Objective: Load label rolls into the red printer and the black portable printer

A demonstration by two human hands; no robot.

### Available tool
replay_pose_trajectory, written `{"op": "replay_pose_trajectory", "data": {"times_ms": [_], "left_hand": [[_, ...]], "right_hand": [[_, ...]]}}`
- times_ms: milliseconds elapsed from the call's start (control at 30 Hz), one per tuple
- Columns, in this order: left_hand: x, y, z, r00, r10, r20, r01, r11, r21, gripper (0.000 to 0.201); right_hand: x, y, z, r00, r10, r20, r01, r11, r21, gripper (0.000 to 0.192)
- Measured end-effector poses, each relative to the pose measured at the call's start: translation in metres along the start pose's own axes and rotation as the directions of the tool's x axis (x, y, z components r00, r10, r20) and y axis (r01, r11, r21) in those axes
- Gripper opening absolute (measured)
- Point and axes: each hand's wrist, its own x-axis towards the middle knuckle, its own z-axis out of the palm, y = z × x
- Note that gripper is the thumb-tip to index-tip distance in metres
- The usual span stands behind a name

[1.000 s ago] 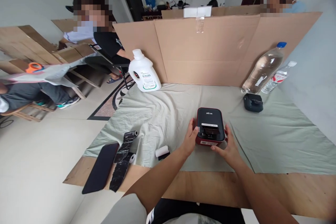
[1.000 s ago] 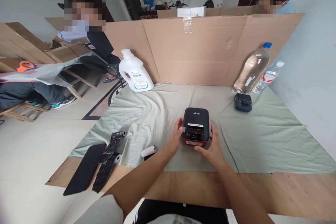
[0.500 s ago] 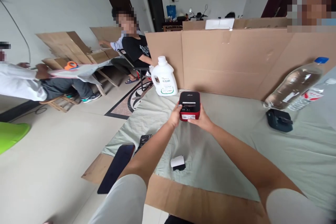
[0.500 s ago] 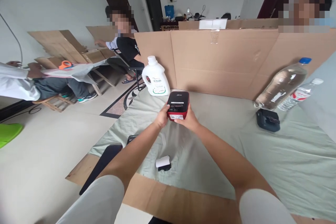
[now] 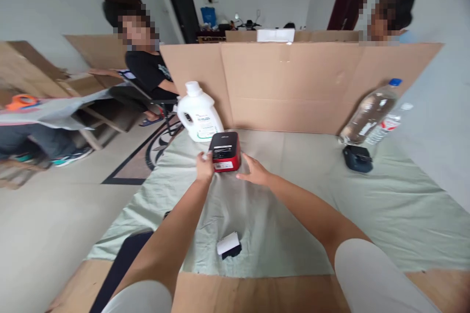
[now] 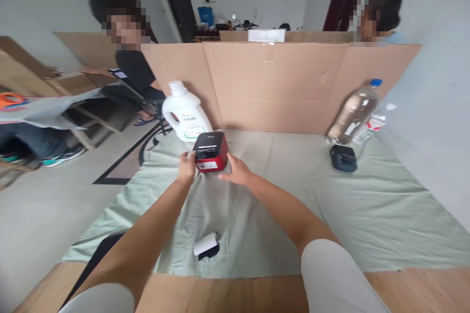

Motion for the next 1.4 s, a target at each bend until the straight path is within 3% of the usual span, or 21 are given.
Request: {"op": "replay_pose_trajectory", "data": {"times_ms": [33,100,200,267,333,400,433,500,600,700,767,833,933,1000,1067,1167,1267,1400], "left_hand": [[-0.009,0.002,0.001,0.996,0.084,-0.043,-0.079,0.992,0.097,0.04],[-0.036,0.005,0.008,0.95,0.314,-0.008,-0.304,0.925,0.228,0.043],[-0.096,0.012,0.032,0.799,0.534,0.277,-0.598,0.755,0.268,0.041],[-0.144,0.015,0.056,0.691,0.501,0.521,-0.687,0.68,0.256,0.039],[-0.192,0.012,0.078,0.613,0.367,0.7,-0.721,0.623,0.304,0.045],[-0.231,0.003,0.093,0.544,0.245,0.803,-0.755,0.56,0.34,0.051],[-0.246,-0.002,0.096,0.514,0.209,0.832,-0.774,0.53,0.345,0.053],[-0.267,-0.013,0.094,0.453,0.17,0.875,-0.812,0.483,0.327,0.057],[-0.28,-0.02,0.077,0.388,0.146,0.91,-0.843,0.455,0.286,0.061],[-0.283,-0.017,0.059,0.36,0.119,0.925,-0.848,0.455,0.272,0.061],[-0.285,-0.015,0.051,0.362,0.111,0.925,-0.845,0.458,0.276,0.061],[-0.286,-0.015,0.047,0.391,0.12,0.913,-0.833,0.467,0.296,0.064],[-0.288,-0.017,0.045,0.462,0.153,0.874,-0.795,0.508,0.331,0.064],[-0.287,-0.018,0.044,0.519,0.187,0.834,-0.751,0.565,0.34,0.056],[-0.284,-0.019,0.043,0.569,0.244,0.785,-0.705,0.636,0.313,0.051],[-0.278,-0.024,0.042,0.633,0.326,0.702,-0.635,0.737,0.231,0.052],[-0.273,-0.029,0.044,0.679,0.325,0.658,-0.576,0.792,0.203,0.054],[-0.27,-0.033,0.046,0.684,0.272,0.677,-0.557,0.794,0.244,0.055]], "right_hand": [[-0.012,0.011,-0.017,0.999,0.043,-0.021,-0.045,0.993,-0.106,0.09],[-0.038,0.035,-0.065,0.979,0.152,-0.134,-0.187,0.931,-0.313,0.071],[-0.08,0.074,-0.155,0.887,0.285,-0.362,-0.423,0.818,-0.391,0.055],[-0.106,0.099,-0.212,0.799,0.338,-0.497,-0.556,0.73,-0.397,0.054],[-0.13,0.123,-0.252,0.632,0.449,-0.632,-0.763,0.502,-0.406,0.057],[-0.149,0.143,-0.272,0.484,0.572,-0.662,-0.874,0.347,-0.34,0.069],[-0.156,0.152,-0.275,0.44,0.624,-0.646,-0.898,0.31,-0.312,0.077],[-0.169,0.164,-0.272,0.422,0.675,-0.605,-0.906,0.306,-0.292,0.088],[-0.182,0.168,-0.261,0.453,0.645,-0.616,-0.891,0.337,-0.303,0.086],[-0.191,0.155,-0.249,0.457,0.61,-0.647,-0.887,0.363,-0.284,0.081],[-0.2,0.137,-0.234,0.51,0.564,-0.649,-0.853,0.432,-0.294,0.079],[-0.211,0.112,-0.209,0.616,0.475,-0.628,-0.768,0.541,-0.343,0.078],[-0.229,0.066,-0.154,0.788,0.3,-0.537,-0.556,0.721,-0.414,0.078],[-0.238,0.034,-0.113,0.843,0.204,-0.497,-0.445,0.784,-0.433,0.074],[-0.244,0.005,-0.076,0.859,0.153,-0.488,-0.394,0.806,-0.442,0.072],[-0.246,-0.024,-0.037,0.84,0.12,-0.529,-0.383,0.821,-0.423,0.069],[-0.248,-0.035,-0.02,0.82,0.106,-0.562,-0.391,0.821,-0.416,0.07],[-0.258,-0.037,-0.015,0.861,0.071,-0.504,-0.34,0.818,-0.464,0.068]]}}
